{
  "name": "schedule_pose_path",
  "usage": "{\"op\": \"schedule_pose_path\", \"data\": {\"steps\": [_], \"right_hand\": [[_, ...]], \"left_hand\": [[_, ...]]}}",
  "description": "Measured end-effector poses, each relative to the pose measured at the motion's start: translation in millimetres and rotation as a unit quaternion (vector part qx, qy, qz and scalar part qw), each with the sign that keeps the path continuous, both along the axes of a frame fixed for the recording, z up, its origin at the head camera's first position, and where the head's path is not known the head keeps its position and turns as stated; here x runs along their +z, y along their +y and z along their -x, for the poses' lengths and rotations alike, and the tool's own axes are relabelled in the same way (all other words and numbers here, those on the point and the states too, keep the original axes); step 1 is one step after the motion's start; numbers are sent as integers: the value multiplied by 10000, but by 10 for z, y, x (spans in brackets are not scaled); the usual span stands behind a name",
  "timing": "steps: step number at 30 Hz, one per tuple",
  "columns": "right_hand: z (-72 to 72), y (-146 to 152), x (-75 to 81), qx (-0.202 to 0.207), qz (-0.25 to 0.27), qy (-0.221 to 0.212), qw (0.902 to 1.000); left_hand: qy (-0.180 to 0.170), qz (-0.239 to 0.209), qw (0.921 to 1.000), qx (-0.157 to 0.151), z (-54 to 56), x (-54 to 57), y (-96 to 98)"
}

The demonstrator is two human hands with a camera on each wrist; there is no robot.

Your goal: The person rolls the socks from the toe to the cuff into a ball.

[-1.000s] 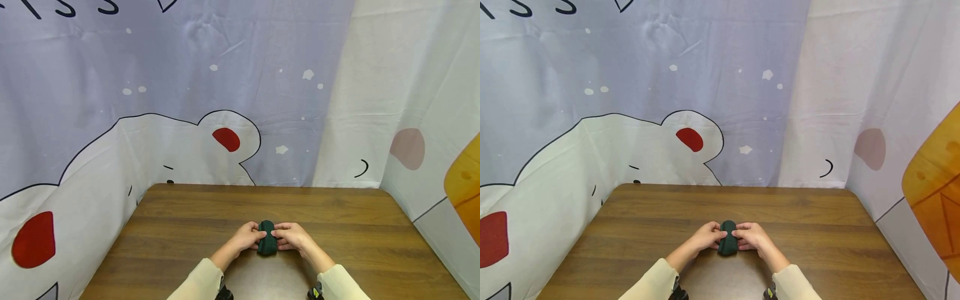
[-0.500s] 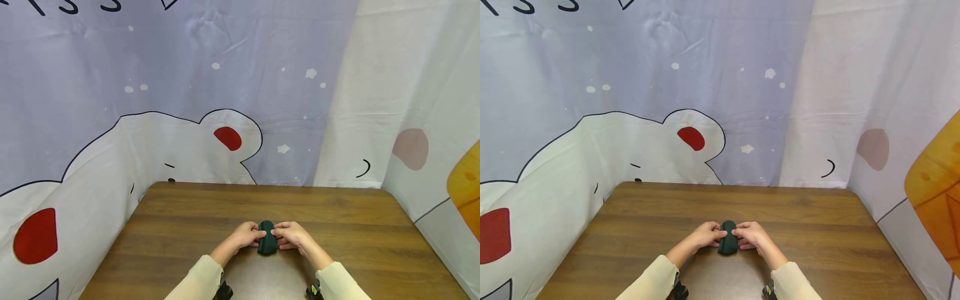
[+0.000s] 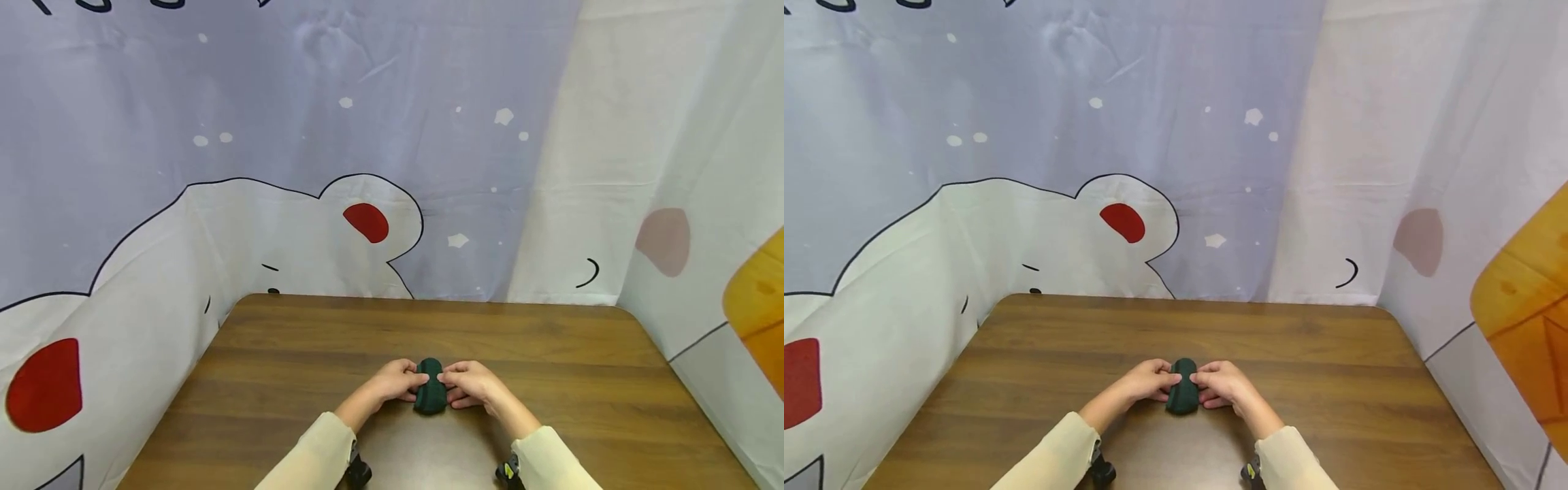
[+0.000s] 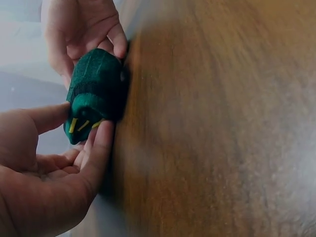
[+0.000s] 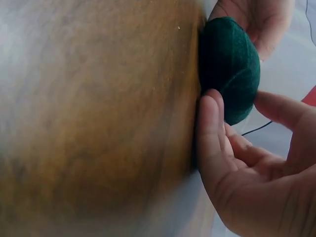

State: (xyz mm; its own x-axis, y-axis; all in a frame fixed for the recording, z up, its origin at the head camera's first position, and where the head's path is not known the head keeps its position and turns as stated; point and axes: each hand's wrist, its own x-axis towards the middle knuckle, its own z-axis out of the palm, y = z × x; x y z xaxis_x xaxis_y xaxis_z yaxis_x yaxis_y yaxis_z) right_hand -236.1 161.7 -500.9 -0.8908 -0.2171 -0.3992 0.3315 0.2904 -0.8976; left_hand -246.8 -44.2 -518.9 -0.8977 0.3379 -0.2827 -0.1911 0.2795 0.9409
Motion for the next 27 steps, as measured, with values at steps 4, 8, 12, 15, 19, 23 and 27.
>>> {"op": "schedule_pose_path", "data": {"steps": [4, 8, 12, 15, 19, 23, 27], "right_hand": [[13, -28, 6, 204, -48, -20, 9998], [13, -37, 0, 285, -41, -108, 9995], [-13, -16, 5, 301, -15, -177, 9994], [-24, 9, 28, 324, -43, -151, 9994], [3, 42, 58, 329, -43, -165, 9993], [54, 63, 70, 310, -16, -137, 9994], [78, 95, 85, 373, -49, -51, 9993]], "left_hand": [[29, 24, 10000, 14, -17, -12, -34], [70, 39, 9999, 77, -61, -22, -45], [51, 40, 9999, 87, -97, -32, -32], [34, 29, 10000, 73, -100, -30, -15], [-5, 14, 10000, 18, -68, -3, -4], [-132, 22, 9999, -69, -7, 67, -19], [-145, 117, 9997, -186, 16, 161, -62]]}}
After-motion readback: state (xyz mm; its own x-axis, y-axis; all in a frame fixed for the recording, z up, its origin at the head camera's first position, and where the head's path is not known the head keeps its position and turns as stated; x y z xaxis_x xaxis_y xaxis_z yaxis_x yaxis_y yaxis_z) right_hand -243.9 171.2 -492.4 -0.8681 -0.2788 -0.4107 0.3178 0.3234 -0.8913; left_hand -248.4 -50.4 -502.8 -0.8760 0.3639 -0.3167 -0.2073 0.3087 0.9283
